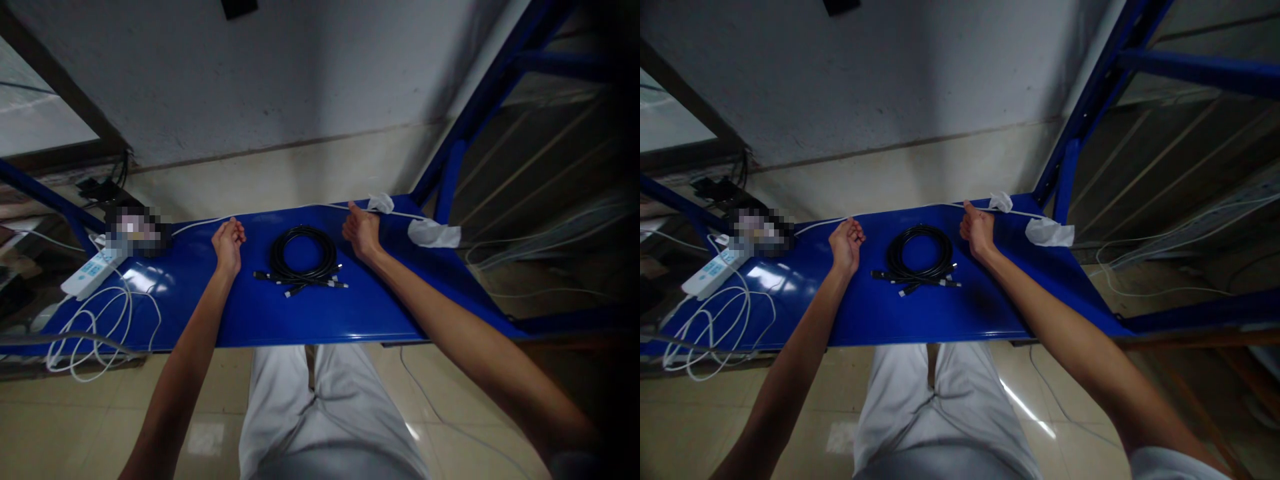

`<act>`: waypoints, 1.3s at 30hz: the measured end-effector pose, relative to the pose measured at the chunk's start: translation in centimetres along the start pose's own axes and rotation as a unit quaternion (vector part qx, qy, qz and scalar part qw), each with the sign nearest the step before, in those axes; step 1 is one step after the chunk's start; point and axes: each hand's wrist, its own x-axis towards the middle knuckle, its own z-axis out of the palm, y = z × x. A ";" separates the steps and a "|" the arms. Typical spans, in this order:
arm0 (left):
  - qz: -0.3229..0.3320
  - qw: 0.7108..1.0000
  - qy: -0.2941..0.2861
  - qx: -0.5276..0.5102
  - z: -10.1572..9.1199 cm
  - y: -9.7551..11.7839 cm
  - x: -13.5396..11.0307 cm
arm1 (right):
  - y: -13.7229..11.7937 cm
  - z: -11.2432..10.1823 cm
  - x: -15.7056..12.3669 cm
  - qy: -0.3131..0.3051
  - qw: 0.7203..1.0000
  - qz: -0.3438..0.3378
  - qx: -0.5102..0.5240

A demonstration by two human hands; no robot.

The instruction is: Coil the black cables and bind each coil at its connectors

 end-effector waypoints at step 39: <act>-0.011 1.000 0.020 0.001 0.2 0.2 0.0 | 0.0 -0.1 0.2 0.025 0.999 -0.008 -0.017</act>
